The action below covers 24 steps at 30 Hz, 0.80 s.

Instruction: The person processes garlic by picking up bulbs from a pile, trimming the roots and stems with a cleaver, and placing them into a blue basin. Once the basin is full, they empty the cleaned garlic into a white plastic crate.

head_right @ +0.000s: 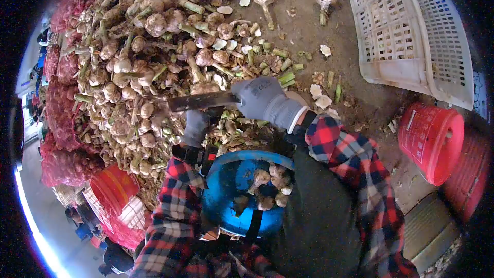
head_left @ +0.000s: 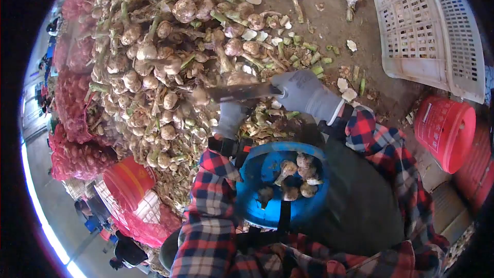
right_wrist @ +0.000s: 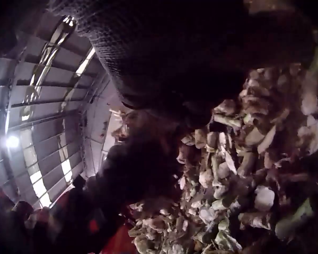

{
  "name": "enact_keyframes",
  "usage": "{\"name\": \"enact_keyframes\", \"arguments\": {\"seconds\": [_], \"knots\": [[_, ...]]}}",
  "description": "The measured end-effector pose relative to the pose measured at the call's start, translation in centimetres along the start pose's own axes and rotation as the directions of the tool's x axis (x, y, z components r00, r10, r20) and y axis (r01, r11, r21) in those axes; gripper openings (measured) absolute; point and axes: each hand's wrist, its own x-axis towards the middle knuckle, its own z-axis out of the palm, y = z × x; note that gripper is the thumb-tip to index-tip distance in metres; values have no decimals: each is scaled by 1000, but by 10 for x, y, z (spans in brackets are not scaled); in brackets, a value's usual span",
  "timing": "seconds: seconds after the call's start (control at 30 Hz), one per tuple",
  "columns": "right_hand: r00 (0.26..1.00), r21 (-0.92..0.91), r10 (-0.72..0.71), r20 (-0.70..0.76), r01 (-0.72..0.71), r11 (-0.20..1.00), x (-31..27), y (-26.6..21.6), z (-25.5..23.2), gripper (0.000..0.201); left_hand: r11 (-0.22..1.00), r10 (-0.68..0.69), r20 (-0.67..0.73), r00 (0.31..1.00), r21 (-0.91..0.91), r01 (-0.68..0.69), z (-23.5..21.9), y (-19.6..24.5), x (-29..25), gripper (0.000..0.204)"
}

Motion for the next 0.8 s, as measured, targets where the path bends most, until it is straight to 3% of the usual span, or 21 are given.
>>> {"name": "enact_keyframes", "arguments": {"seconds": [0.03,0.13,0.17,0.3,0.37,0.47,0.5,0.53,0.6,0.63,0.67,0.7,0.73,0.77,0.8], "knots": [[997,-15,-60,-46,59,998,-2,-2,0,20,961,-30,35,999,275,19,-3,-7,-5,22],[991,-53,-113,-73,109,993,-4,-7,-3,19,944,36,-5,999,328,-32,-1,-2,-14,20],[993,-63,-105,-59,102,993,-4,-8,-4,19,994,-55,-3,998,91,55,1,4,-17,18],[996,-43,-85,-32,84,996,-8,-9,-8,22,995,-81,2,997,51,81,8,13,-23,17],[997,-40,-75,-31,73,997,-9,-6,-6,23,923,-157,25,987,-352,156,14,6,-24,18],[996,-57,-76,-42,73,996,-6,6,-2,24,953,-214,13,977,-217,211,20,33,-27,20],[995,-71,-87,-49,83,994,-7,9,2,24,920,-233,-17,972,-329,214,23,29,-29,25],[995,-71,-82,-52,78,994,-7,14,6,24,920,-230,-12,973,-327,214,28,30,-28,25],[970,-7,-153,-187,154,988,-7,18,9,18,934,-273,-109,956,-268,237,35,33,-29,27],[970,-5,-149,-190,151,988,-7,22,10,18,989,-150,-117,982,-32,147,33,28,-27,29],[987,-50,-119,-108,114,992,-7,24,8,24,989,-146,-114,983,-31,144,33,32,-25,29],[996,-97,-85,-23,83,992,-6,27,6,31,988,86,-154,984,143,-64,32,40,-25,31],[994,-150,109,15,-106,983,3,50,12,32,913,315,-152,937,317,-256,30,48,-25,32],[952,-206,302,41,-288,935,8,82,21,33,844,404,-178,897,452,-290,26,57,-31,39],[926,-113,377,-15,-376,920,-6,95,12,35,976,147,-157,976,-136,-169,19,70,-39,43]]}}
